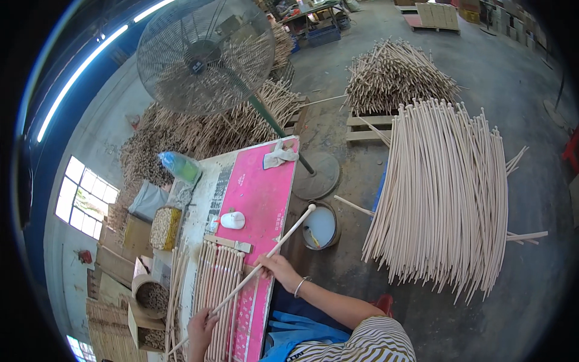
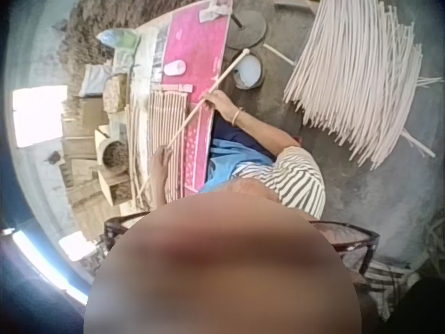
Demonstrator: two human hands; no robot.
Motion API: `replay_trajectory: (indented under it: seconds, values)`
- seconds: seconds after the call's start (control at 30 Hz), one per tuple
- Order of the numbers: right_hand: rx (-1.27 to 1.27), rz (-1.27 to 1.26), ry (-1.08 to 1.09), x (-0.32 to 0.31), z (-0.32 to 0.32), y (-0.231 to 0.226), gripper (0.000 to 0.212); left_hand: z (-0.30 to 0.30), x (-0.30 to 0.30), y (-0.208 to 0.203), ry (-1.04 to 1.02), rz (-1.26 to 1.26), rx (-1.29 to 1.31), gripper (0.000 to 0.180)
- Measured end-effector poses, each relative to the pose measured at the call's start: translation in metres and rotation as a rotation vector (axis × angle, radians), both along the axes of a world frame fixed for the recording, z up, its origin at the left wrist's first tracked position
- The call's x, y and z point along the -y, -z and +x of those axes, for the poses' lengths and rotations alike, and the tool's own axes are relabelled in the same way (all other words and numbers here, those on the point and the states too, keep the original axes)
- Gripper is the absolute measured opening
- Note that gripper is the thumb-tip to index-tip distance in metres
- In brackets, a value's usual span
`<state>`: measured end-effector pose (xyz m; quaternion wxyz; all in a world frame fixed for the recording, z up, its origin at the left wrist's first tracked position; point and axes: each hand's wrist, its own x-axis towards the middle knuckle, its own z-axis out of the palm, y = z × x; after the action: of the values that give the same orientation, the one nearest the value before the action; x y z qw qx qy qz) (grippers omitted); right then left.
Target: Assembling a wooden mat or seat cover by aligning wooden rods and spacers and securing them with glue.
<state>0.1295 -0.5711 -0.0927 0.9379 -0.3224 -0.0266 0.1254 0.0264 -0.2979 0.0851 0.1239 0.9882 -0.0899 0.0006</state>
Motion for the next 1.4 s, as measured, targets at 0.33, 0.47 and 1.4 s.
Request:
replay_trajectory:
  seconds: [0.33,0.47,1.4]
  values:
    - [0.079,-0.106,-0.17,-0.036,-0.032,-0.014,0.031,0.029,0.079,0.047,0.097,-0.275,-0.003,0.058]
    - [0.166,-0.053,-0.252,-0.021,-0.036,-0.038,0.034,0.031,0.093,0.034,-0.039,-0.344,-0.109,0.063]
    - [-0.039,-0.2,-0.211,-0.011,-0.005,-0.02,0.037,-0.06,0.012,0.071,-0.358,-0.79,-0.245,0.035]
